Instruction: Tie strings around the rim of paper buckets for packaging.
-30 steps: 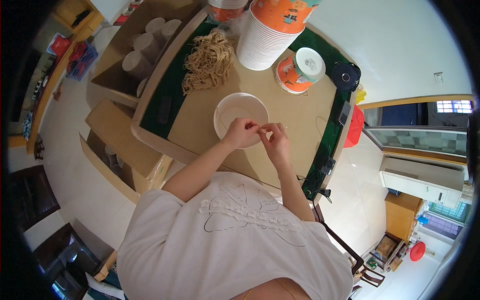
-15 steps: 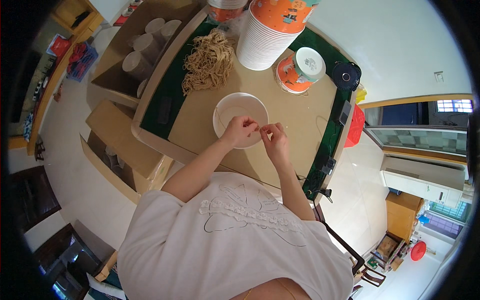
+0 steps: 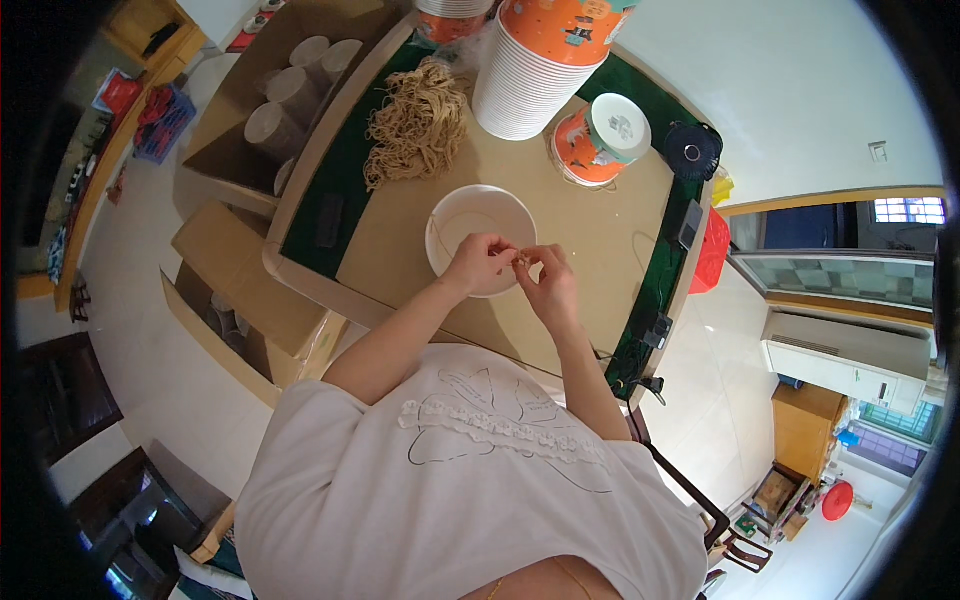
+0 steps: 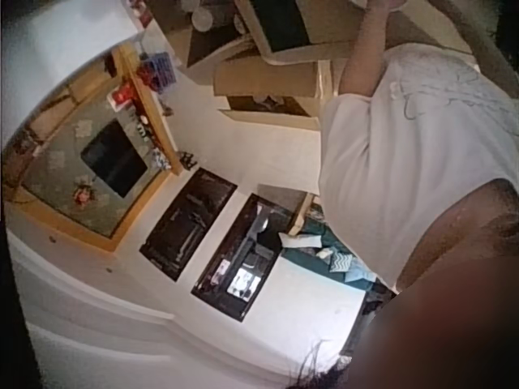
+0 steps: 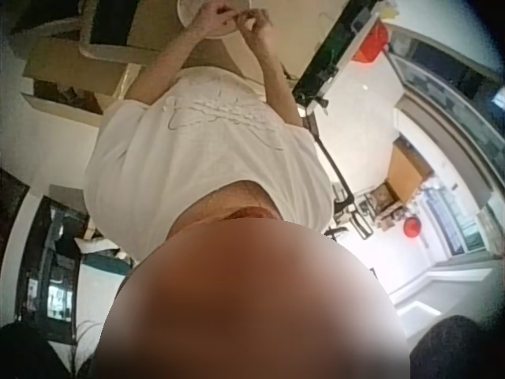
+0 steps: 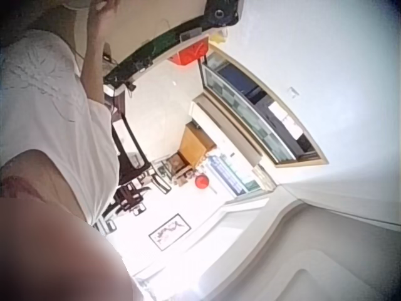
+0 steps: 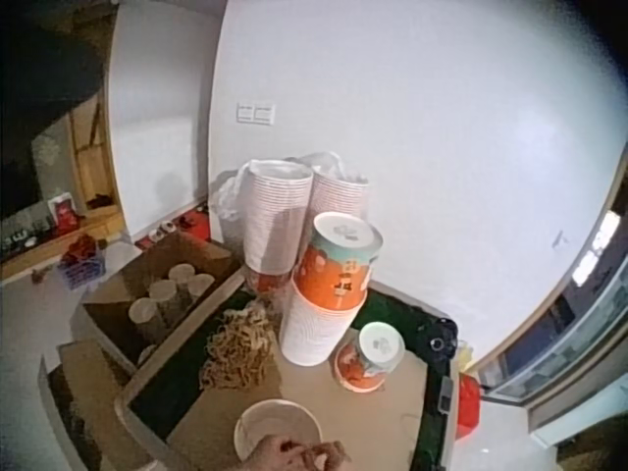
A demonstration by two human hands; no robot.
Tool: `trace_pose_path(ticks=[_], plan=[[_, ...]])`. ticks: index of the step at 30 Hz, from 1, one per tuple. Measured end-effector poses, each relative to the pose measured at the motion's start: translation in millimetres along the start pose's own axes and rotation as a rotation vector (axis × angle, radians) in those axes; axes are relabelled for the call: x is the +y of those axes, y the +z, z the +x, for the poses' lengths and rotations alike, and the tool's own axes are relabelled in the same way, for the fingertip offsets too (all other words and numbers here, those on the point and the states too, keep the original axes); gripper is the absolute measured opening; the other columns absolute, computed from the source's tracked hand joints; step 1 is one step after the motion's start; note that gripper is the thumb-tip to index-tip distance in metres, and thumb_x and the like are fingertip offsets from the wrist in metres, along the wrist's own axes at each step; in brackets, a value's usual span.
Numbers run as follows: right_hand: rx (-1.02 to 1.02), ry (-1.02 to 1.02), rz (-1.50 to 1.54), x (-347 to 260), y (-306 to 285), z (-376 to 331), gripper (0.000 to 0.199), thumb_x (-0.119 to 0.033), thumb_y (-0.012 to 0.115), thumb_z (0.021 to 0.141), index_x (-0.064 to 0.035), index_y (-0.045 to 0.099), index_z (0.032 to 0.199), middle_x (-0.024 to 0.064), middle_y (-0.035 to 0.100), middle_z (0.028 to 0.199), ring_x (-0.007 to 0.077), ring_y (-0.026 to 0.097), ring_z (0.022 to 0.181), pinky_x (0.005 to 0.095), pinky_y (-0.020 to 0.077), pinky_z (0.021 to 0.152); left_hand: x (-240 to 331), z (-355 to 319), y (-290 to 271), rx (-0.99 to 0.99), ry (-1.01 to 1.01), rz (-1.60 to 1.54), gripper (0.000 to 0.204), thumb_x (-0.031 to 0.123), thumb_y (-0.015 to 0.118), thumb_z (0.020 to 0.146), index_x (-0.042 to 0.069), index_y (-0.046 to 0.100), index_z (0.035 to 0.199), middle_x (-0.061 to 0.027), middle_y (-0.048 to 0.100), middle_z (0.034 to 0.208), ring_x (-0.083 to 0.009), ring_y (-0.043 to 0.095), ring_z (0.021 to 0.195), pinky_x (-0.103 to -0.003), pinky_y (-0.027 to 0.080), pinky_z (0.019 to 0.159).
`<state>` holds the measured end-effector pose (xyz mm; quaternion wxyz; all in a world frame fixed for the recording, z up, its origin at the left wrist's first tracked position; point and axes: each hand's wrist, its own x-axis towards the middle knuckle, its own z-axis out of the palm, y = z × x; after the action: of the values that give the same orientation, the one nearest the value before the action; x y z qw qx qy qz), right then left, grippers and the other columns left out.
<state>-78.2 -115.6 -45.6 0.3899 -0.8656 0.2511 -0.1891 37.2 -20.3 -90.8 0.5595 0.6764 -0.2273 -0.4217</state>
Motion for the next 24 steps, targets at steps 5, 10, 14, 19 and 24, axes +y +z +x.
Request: trace_pose_path(ticks=[5, 10, 14, 19, 24], plan=[[-0.024, 0.026, -0.041, 8, 0, -1, 0.009, -0.008, 0.066, 0.076, -0.0049, 0.061, 0.083, 0.0092, 0.056, 0.079, 0.0226, 0.057, 0.062, 0.0324, 0.0452, 0.053, 16, -3, -3, -0.01, -0.109, -0.149, 0.012, 0.01, 0.058, 0.085, 0.0, 0.064, 0.089, -0.0011, 0.063, 0.075, -0.0061, 0.054, 0.061, -0.021, 0.045, 0.054], [-0.044, 0.054, -0.053, 4, 1, 0, 0.008, -0.009, 0.066, 0.076, -0.005, 0.061, 0.082, 0.0089, 0.056, 0.079, 0.0227, 0.057, 0.062, 0.0327, 0.0453, 0.053, 0, 0, -2, 0.023, 0.085, 0.114, 0.013, 0.012, 0.059, 0.085, 0.0, 0.064, 0.087, -0.0032, 0.065, 0.078, -0.0076, 0.058, 0.066, -0.022, 0.047, 0.055], [-0.03, 0.057, -0.063, 5, 1, 1, 0.008, -0.009, 0.067, 0.077, -0.0049, 0.062, 0.081, 0.0086, 0.056, 0.078, 0.0225, 0.056, 0.061, 0.0327, 0.0452, 0.053, 10, -2, -1, 0.016, -0.004, -0.102, 0.013, 0.011, 0.06, 0.084, -0.001, 0.064, 0.088, -0.004, 0.065, 0.078, -0.008, 0.058, 0.066, -0.023, 0.047, 0.056], [-0.046, 0.055, -0.063, 3, 0, 1, 0.007, -0.009, 0.066, 0.077, -0.0046, 0.061, 0.081, 0.0089, 0.057, 0.078, 0.0224, 0.057, 0.06, 0.0324, 0.0451, 0.052, 4, -1, -1, 0.035, 0.109, 0.145, 0.014, 0.01, 0.058, 0.085, -0.002, 0.063, 0.089, -0.005, 0.065, 0.077, -0.0083, 0.058, 0.062, -0.023, 0.047, 0.055], [-0.02, 0.038, -0.003, 2, 0, 2, 0.005, -0.007, 0.064, 0.079, -0.0038, 0.061, 0.082, 0.0094, 0.057, 0.078, 0.0213, 0.057, 0.061, 0.0316, 0.0443, 0.05, 4, -1, 0, 0.034, 0.071, 0.077, 0.012, 0.01, 0.057, 0.085, -0.001, 0.061, 0.089, -0.0056, 0.065, 0.076, -0.0083, 0.057, 0.059, -0.023, 0.046, 0.053]])
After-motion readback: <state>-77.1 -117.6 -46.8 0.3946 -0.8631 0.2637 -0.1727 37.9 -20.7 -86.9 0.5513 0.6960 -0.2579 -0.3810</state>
